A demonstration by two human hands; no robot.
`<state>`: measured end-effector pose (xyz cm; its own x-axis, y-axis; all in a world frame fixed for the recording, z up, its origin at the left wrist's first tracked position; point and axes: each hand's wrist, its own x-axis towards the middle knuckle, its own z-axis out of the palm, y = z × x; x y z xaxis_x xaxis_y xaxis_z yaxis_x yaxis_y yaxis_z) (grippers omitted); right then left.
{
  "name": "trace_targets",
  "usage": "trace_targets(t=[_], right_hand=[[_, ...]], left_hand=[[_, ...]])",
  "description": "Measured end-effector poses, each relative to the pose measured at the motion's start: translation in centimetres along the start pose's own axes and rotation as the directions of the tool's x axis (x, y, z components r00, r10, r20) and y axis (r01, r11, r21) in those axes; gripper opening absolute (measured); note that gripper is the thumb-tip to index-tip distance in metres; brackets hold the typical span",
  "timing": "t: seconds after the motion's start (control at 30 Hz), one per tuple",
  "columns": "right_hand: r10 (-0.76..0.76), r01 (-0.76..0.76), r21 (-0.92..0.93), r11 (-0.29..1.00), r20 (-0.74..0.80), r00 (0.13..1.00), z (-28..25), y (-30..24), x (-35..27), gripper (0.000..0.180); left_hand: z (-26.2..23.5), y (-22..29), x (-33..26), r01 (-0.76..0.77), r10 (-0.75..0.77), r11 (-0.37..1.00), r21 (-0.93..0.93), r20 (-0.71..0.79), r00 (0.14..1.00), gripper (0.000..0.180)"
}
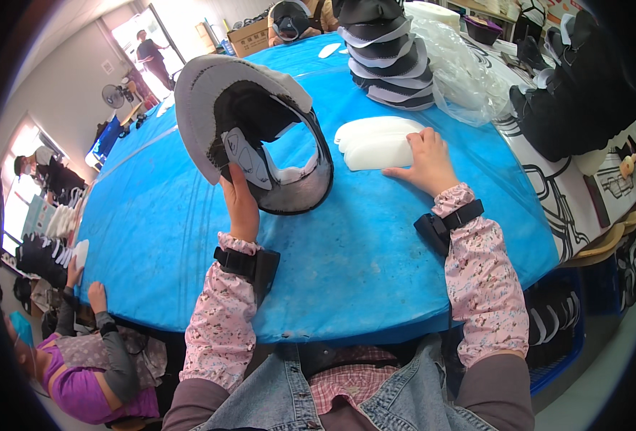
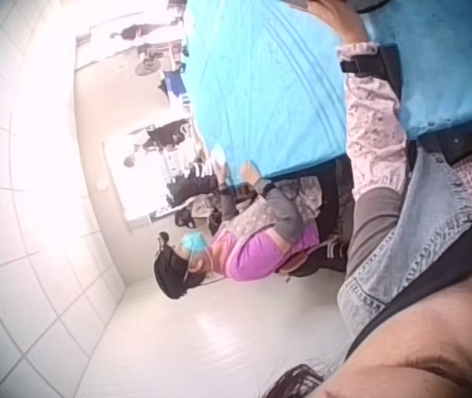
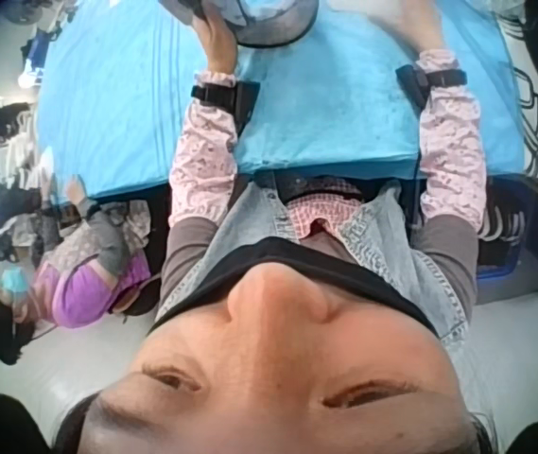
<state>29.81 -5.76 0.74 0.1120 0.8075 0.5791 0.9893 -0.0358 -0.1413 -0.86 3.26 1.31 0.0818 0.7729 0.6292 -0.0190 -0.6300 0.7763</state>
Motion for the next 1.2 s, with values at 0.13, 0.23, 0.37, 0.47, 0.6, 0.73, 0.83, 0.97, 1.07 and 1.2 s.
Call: trace_targets(t=[0.13, 0.23, 0.37, 0.47, 0.6, 0.73, 0.83, 0.97, 1.07, 1.2], right_hand=[[0.021, -0.021, 0.001, 1.000, 0.000, 1.000, 0.5, 0.7, 0.1, 0.062], [0.002, -0.002, -0.027, 1.000, -0.005, 1.000, 0.5, 0.7, 0.1, 0.061], [-0.059, 0.055, -0.069, 0.996, -0.068, 0.996, 0.9, 0.7, 0.0, 0.060], [-0.006, 0.005, -0.015, 1.000, -0.018, 1.000, 1.0, 0.8, 0.0, 0.059], [-0.015, 0.014, -0.018, 1.000, -0.025, 1.000, 1.0, 0.8, 0.1, 0.059], [-0.026, 0.026, -0.003, 1.000, -0.061, 0.998, 1.0, 1.1, 0.0, 0.059], [0.047, -0.047, -0.033, 0.998, -0.004, 0.999, 0.7, 0.6, 0.1, 0.062], [0.088, -0.088, -0.064, 0.994, -0.012, 0.996, 0.7, 0.9, 0.1, 0.063], [0.099, -0.101, -0.102, 0.990, -0.023, 0.995, 0.2, 0.6, 0.3, 0.062], [0.051, -0.056, -0.088, 0.995, -0.055, 0.997, 0.4, 0.7, 0.3, 0.056]], left_hand=[[-0.1, 0.1, 0.1, -0.006, 0.006, 1.000, -0.006, -0.007, 1.000, 0.044], [-0.1, 0.3, 0.1, 0.003, -0.003, 1.000, 0.003, 0.001, 1.000, 0.044], [0.4, -0.8, 0.3, -0.080, 0.081, 0.997, 0.008, -0.113, 0.990, 0.038], [0.0, -1.2, 0.3, -0.074, 0.074, 0.997, 0.005, -0.066, 0.995, 0.038], [-0.2, -1.1, 0.2, -0.041, 0.042, 0.999, 0.023, -0.053, 0.998, 0.037], [0.1, 0.4, 0.2, 0.016, -0.016, 1.000, 0.005, -0.007, 1.000, 0.044], [-1.0, -0.5, 0.9, -0.080, 0.088, 0.988, 0.129, -0.056, 0.995, 0.038], [-1.2, 0.2, 1.5, -0.321, 0.379, 0.887, 0.333, -0.125, 0.917, 0.045], [-1.0, 2.1, 1.7, -0.262, 0.332, 0.897, 0.355, -0.152, 0.931, 0.057], [-1.1, 2.8, 1.6, -0.237, 0.276, 0.946, 0.220, -0.166, 0.947, 0.067]])
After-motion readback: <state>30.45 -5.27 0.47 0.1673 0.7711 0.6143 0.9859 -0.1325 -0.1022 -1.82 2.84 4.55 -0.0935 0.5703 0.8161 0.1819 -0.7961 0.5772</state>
